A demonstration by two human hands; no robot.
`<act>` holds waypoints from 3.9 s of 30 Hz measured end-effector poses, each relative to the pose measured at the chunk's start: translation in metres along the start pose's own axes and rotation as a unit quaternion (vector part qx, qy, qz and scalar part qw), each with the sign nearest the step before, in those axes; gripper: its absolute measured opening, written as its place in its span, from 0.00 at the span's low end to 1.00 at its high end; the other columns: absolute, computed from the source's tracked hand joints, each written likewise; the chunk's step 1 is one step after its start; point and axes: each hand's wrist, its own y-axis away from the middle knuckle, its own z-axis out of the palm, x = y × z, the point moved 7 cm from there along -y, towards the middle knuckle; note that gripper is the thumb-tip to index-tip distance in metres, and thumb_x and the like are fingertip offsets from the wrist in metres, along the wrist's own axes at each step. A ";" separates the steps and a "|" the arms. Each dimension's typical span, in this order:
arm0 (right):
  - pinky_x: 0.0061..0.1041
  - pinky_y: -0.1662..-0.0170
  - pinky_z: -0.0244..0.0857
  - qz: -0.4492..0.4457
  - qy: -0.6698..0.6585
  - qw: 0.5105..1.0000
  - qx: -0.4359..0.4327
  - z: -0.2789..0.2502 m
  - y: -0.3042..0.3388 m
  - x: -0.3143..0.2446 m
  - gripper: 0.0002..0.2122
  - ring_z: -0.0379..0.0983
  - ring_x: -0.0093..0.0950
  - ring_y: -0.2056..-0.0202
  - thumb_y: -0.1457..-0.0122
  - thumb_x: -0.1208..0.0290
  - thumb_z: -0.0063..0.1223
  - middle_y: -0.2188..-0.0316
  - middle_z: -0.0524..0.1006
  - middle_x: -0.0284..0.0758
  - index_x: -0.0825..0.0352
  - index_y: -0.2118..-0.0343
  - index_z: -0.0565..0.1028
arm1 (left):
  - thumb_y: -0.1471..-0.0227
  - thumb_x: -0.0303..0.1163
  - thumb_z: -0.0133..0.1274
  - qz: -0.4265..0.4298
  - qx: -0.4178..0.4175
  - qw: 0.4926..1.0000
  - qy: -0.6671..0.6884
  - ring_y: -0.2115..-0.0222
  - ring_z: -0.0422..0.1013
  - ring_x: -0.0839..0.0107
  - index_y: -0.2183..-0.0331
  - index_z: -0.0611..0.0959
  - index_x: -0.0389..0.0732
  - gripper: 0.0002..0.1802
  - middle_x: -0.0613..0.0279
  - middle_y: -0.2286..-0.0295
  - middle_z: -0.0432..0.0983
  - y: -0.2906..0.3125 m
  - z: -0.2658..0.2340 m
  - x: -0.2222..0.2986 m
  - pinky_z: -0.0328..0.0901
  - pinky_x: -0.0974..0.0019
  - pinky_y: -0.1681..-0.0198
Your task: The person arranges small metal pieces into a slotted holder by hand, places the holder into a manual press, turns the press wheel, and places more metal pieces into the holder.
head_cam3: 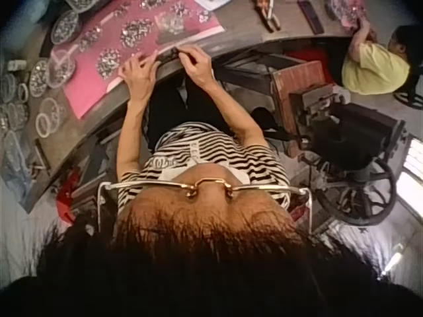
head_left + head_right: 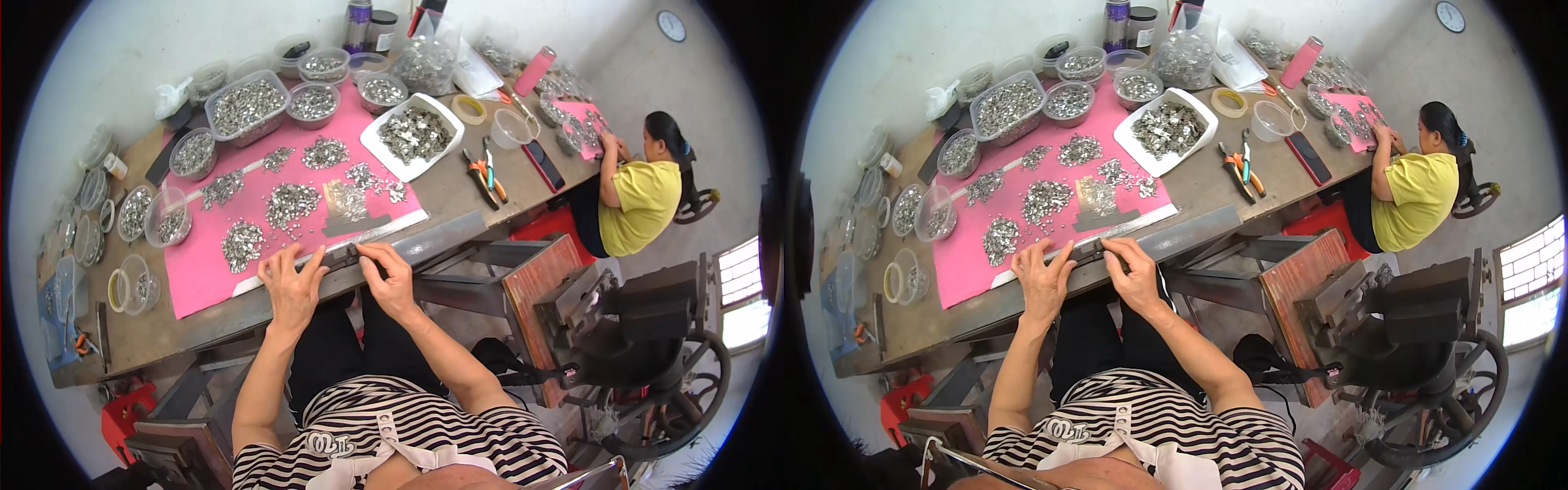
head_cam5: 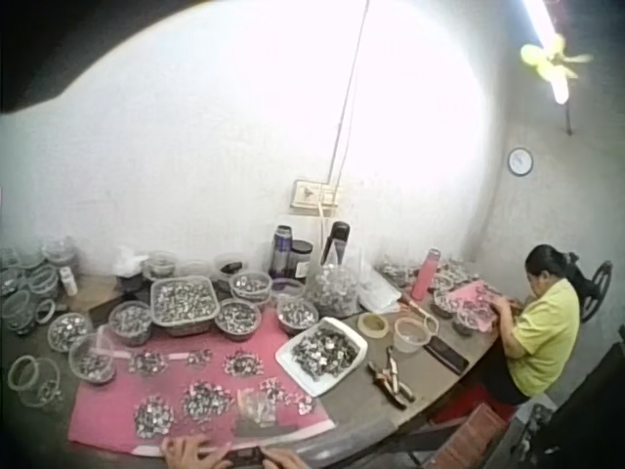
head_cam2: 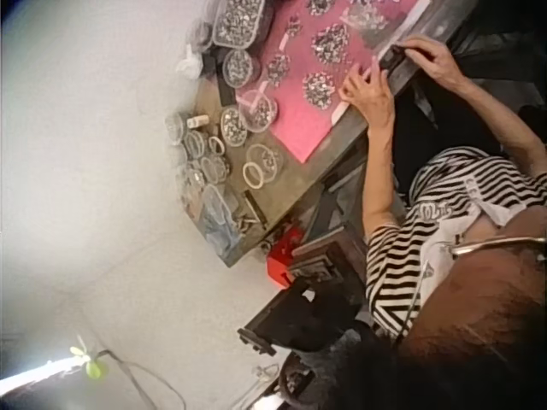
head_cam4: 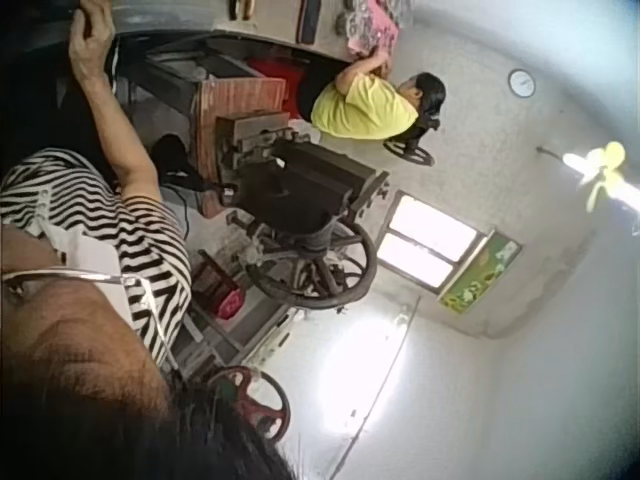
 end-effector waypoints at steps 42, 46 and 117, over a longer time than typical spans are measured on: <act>0.36 0.63 0.66 -0.130 0.201 0.943 -0.233 0.068 -0.089 0.011 0.05 0.74 0.37 0.68 0.46 0.75 0.63 0.72 0.77 0.39 0.68 0.67 0.81 | 0.51 0.33 0.65 -0.054 0.117 0.989 0.074 0.55 0.69 0.62 0.43 0.73 0.41 0.33 0.60 0.60 0.75 0.021 0.002 0.000 0.52 0.50 0.43; 0.36 0.63 0.67 -0.111 0.180 0.945 -0.251 0.069 -0.087 0.004 0.05 0.74 0.36 0.68 0.46 0.75 0.63 0.73 0.77 0.39 0.68 0.68 0.81 | 0.51 0.33 0.65 -0.058 0.111 0.990 0.069 0.55 0.69 0.62 0.43 0.73 0.41 0.34 0.60 0.60 0.75 0.024 0.003 -0.001 0.52 0.50 0.43; 0.39 0.62 0.67 -0.154 0.169 0.944 -0.238 0.084 -0.147 0.001 0.04 0.76 0.42 0.67 0.43 0.74 0.58 0.71 0.79 0.42 0.69 0.68 0.81 | 0.44 0.34 0.58 -0.037 0.066 0.995 0.068 0.59 0.71 0.64 0.62 0.84 0.48 0.07 0.65 0.66 0.77 -0.065 -0.016 -0.087 0.50 0.41 0.41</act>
